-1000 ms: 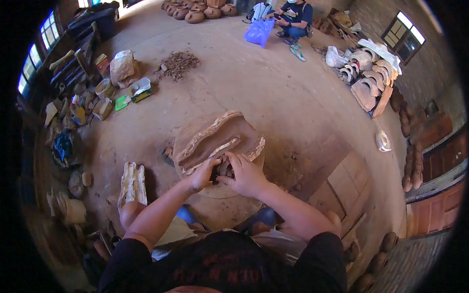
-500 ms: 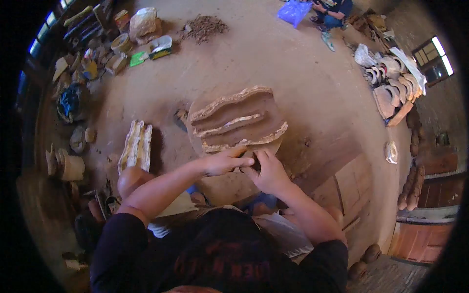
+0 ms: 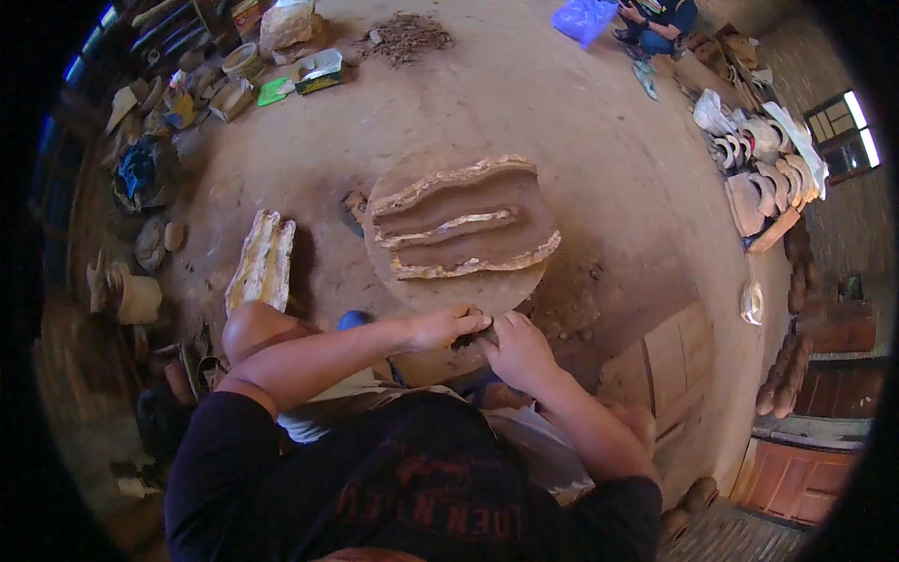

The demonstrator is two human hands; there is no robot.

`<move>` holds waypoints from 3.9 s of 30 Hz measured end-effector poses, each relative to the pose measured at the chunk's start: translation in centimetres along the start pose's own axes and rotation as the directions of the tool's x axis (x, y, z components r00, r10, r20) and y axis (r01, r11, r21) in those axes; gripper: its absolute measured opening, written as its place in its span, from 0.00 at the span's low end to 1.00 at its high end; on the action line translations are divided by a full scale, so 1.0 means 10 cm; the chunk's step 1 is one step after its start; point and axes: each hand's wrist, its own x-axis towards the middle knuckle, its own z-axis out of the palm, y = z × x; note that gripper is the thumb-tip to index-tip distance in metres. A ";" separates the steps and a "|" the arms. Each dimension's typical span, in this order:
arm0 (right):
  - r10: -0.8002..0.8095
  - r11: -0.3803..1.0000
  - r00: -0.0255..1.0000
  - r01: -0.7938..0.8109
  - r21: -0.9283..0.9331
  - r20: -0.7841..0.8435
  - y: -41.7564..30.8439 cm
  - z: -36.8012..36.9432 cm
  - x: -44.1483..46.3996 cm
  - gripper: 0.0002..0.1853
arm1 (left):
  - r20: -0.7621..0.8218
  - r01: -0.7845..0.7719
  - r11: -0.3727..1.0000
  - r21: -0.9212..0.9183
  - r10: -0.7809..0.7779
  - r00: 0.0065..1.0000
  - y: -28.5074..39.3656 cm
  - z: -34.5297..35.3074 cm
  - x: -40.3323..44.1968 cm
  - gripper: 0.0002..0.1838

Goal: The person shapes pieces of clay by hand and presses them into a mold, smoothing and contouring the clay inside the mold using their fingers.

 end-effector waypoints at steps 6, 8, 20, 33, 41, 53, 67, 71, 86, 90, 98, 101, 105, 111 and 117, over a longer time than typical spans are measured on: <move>0.086 0.992 0.996 -0.086 0.094 -0.002 -0.03 -0.11 0.03 0.18 | -0.133 -0.269 0.926 0.264 0.311 0.941 0.01 -0.04 0.01 0.25; 0.168 0.937 0.981 -0.130 0.324 -0.093 -0.11 -0.14 0.09 0.18 | -0.178 -0.259 0.893 0.369 0.342 0.923 0.04 -0.05 -0.01 0.25; 0.361 0.666 0.932 -0.250 0.703 -0.011 -0.07 -0.15 0.02 0.14 | -0.440 -0.350 0.860 0.372 0.495 0.749 0.10 -0.08 0.19 0.20; 0.682 0.045 0.669 -0.443 0.896 0.296 1.07 -0.61 -0.80 0.12 | -0.576 0.138 0.697 0.704 0.446 0.685 0.56 -0.87 0.29 0.38; 0.799 0.596 0.601 -0.786 -0.165 0.027 1.97 -0.59 -1.54 0.26 | -0.780 0.564 0.574 0.594 0.239 0.579 0.07 -1.52 0.40 0.48; 0.342 0.797 0.639 0.192 0.573 -0.689 0.04 0.08 0.52 0.24 | -0.500 -0.460 0.723 -0.516 0.182 0.846 0.86 -0.22 0.36 0.46; 0.465 0.120 0.800 0.367 0.922 -0.379 -0.46 0.01 0.91 0.44 | -0.446 -0.677 0.661 -0.325 0.524 0.726 0.36 0.12 0.24 0.46; 0.329 0.463 0.833 0.268 0.845 -0.444 -0.72 0.17 0.71 0.38 | -0.529 -0.653 0.750 -0.105 0.514 0.675 0.42 -0.06 0.17 0.48; 0.355 0.245 0.888 0.212 0.946 -0.291 -0.59 0.43 0.69 0.45 | -0.505 -0.698 0.706 -0.122 0.561 0.656 0.57 -0.03 0.20 0.50; 0.499 -0.361 0.866 0.161 0.918 0.044 -0.38 0.07 0.89 0.43 | -0.331 -0.812 0.574 0.110 0.791 0.514 0.43 0.21 0.18 0.49; 0.517 -0.167 0.853 0.186 0.968 -0.074 -0.48 0.05 0.97 0.51 | -0.410 -0.689 0.723 -0.048 0.615 0.673 0.54 0.16 0.08 0.50; 0.430 0.075 0.879 0.195 0.978 -0.208 -0.83 0.09 0.87 0.50 | -0.540 -0.605 0.613 -0.508 0.322 0.778 0.80 -0.03 0.00 0.50; 0.455 -0.394 0.887 0.274 0.877 -0.073 -0.56 0.03 1.05 0.44 | -0.493 -0.705 0.708 -0.041 0.599 0.631 0.44 0.10 0.20 0.50; 0.437 -0.215 0.894 0.211 0.954 -0.099 -0.67 0.22 1.03 0.42 | -0.550 -0.707 0.707 0.007 0.593 0.588 0.51 -0.12 0.17 0.47; 0.416 -0.179 0.907 0.160 0.971 -0.073 -0.76 0.20 1.14 0.40 | -0.664 -0.738 0.602 -0.305 0.421 0.618 0.58 -0.27 0.22 0.49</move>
